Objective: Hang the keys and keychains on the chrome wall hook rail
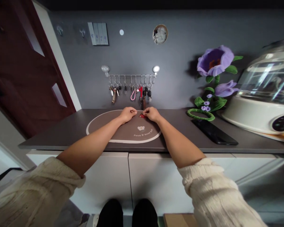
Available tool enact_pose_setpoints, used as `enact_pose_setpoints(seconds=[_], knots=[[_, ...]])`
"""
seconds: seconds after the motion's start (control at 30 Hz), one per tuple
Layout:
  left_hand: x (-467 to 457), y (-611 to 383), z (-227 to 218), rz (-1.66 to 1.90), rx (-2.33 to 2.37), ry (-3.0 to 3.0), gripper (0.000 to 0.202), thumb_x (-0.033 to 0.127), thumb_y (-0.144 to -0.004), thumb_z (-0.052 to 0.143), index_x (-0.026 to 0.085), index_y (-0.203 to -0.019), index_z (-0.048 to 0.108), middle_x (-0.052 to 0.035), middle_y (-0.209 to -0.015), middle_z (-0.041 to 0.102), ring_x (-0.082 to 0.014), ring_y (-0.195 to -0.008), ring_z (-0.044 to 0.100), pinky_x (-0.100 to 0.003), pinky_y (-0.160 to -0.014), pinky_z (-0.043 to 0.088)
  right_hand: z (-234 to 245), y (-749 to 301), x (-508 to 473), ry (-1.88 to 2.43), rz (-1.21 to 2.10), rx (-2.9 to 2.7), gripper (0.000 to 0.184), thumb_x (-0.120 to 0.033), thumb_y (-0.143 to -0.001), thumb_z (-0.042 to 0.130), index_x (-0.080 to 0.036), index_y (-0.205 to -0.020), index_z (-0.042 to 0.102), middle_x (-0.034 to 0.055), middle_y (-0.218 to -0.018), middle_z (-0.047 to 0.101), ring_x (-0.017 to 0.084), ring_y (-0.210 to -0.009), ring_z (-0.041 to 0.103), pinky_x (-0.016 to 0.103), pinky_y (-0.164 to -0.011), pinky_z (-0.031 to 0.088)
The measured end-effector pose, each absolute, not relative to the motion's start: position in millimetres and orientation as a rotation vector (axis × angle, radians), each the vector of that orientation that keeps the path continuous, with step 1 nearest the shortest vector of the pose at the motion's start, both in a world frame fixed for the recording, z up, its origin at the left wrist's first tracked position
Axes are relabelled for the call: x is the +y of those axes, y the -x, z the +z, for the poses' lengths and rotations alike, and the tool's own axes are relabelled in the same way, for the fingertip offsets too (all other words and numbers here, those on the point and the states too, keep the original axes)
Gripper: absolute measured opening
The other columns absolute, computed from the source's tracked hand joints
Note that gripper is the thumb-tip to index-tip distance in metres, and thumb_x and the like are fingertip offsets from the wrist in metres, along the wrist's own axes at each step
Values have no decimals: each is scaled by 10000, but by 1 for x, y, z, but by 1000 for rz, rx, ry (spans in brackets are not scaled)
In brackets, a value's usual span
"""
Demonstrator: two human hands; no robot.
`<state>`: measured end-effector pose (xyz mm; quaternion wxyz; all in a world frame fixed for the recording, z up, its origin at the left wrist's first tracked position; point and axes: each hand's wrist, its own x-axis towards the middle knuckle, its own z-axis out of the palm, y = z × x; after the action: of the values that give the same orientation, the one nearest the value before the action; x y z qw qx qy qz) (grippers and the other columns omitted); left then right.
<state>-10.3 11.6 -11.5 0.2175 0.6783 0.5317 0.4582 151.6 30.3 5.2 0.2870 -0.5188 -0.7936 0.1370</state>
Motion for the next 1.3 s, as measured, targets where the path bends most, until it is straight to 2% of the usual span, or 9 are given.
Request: enact_pose_setpoints(seconds=[0.17, 0.4, 0.77, 0.93, 1.13, 1.3], knots=[[15, 11, -13, 1258, 1469, -1919, 144, 158, -702, 517, 110, -779, 629, -53, -716, 622, -107, -618, 520, -234, -631, 415, 4, -153, 32, 1289, 632, -2000, 148, -251, -627, 613, -138, -712, 660, 15, -635, 627, 84, -549, 500, 205, -565, 392], [14, 12, -10, 1289, 1438, -2015, 132, 158, -698, 522, 126, -760, 634, -59, -761, 640, -126, -672, 550, -252, -684, 422, 10, -154, 28, 1162, 932, -1829, 154, -259, -559, 673, -127, -632, 641, 9, -579, 603, 73, -523, 477, 222, -569, 404], [10, 9, -4, 1413, 1302, -2026, 135, 190, -704, 519, 123, -727, 633, -52, -723, 637, -130, -660, 547, -254, -666, 413, 10, -153, 26, 973, 875, -1898, 315, -408, -606, 599, -121, -736, 605, -37, -502, 498, 44, -441, 365, 200, -454, 299], [9, 6, -3, 1421, 1218, -1992, 148, 232, -694, 535, 115, -725, 621, -42, -687, 625, -120, -622, 533, -247, -633, 406, 13, -150, 23, 888, 856, -1881, 308, -401, -627, 586, -115, -743, 603, -19, -556, 535, 59, -488, 418, 212, -503, 345], [6, 3, 0, 1425, 1170, -1919, 144, 239, -694, 535, 110, -725, 590, -19, -649, 585, -100, -595, 496, -232, -616, 389, 16, -147, 23, 793, 886, -1741, 261, -312, -602, 646, -135, -781, 576, 13, -683, 600, 90, -619, 527, 249, -646, 423], [5, 2, 0, 1428, 1122, -1921, 145, 259, -718, 504, 125, -733, 558, 4, -633, 550, -91, -590, 472, -223, -608, 377, 16, -146, 24, 770, 972, -1635, 269, -308, -576, 670, -141, -757, 560, 0, -648, 585, 74, -569, 512, 241, -611, 427]])
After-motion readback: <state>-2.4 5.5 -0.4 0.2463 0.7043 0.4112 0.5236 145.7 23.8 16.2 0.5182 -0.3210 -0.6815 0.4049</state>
